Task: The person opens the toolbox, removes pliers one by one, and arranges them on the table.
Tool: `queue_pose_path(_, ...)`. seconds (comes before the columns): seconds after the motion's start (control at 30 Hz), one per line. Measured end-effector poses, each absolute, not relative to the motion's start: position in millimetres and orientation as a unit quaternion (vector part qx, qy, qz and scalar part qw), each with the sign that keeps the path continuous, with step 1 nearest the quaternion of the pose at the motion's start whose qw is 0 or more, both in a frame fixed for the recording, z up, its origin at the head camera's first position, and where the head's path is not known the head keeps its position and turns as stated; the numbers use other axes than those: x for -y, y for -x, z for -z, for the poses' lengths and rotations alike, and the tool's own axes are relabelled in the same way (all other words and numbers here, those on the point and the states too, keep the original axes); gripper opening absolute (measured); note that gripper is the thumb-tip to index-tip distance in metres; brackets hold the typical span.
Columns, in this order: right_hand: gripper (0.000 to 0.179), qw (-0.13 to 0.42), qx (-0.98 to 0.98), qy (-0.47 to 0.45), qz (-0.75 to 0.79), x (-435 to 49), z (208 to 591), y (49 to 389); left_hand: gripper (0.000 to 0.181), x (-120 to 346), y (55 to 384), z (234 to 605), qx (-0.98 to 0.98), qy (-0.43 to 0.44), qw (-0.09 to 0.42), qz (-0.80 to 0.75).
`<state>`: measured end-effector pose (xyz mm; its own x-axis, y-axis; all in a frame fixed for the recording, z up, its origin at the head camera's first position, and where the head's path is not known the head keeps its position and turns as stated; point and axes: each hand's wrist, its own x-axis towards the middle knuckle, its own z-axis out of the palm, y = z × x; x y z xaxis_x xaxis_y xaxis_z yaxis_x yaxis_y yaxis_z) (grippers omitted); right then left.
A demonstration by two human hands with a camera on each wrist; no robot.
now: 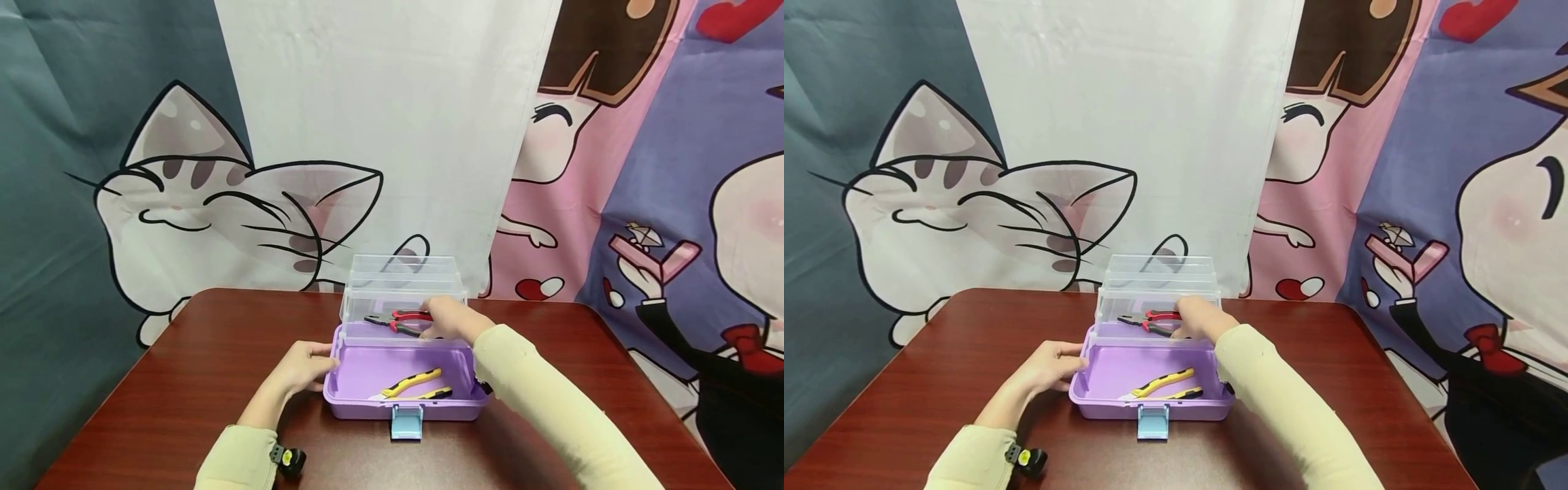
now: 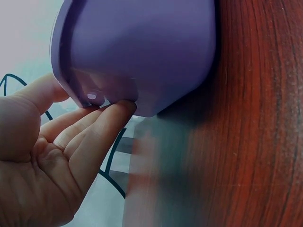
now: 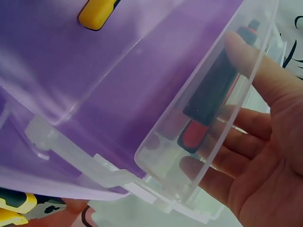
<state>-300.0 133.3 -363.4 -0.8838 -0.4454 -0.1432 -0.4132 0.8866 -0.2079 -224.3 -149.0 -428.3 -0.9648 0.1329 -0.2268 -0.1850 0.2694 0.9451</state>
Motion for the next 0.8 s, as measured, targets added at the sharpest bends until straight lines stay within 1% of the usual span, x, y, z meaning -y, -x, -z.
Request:
queue_pose_path(0.17, 0.05, 0.104, -0.961, 0.239, 0.091, -135, 363, 302, 0.044, 149, 223, 430, -0.789, 0.02, 0.131, -0.6)
queue_pose_path(0.27, 0.053, 0.115, -0.961, 0.231, 0.1, -138, 361, 303, 0.044, 149, 224, 430, -0.79, 0.022, 0.13, -0.599)
queue_pose_path(0.37, 0.064, 0.127, -0.962, 0.213, 0.119, -141, 359, 303, 0.044, 149, 225, 430, -0.791, 0.021, 0.128, -0.597)
queue_pose_path(0.43, 0.065, 0.129, -0.96, 0.214, 0.13, -144, 357, 304, 0.044, 149, 225, 429, -0.791, 0.022, 0.127, -0.599)
queue_pose_path(0.5, 0.064, 0.125, -0.958, 0.22, 0.136, -146, 355, 304, 0.045, 149, 225, 429, -0.79, 0.02, 0.127, -0.599)
queue_pose_path(0.6, 0.058, 0.109, -0.956, 0.233, 0.142, -149, 355, 303, 0.046, 150, 225, 429, -0.788, 0.018, 0.127, -0.603)
queue_pose_path(0.8, 0.05, 0.075, -0.951, 0.242, 0.179, -159, 365, 302, 0.045, 148, 225, 431, -0.784, 0.018, 0.128, -0.607)
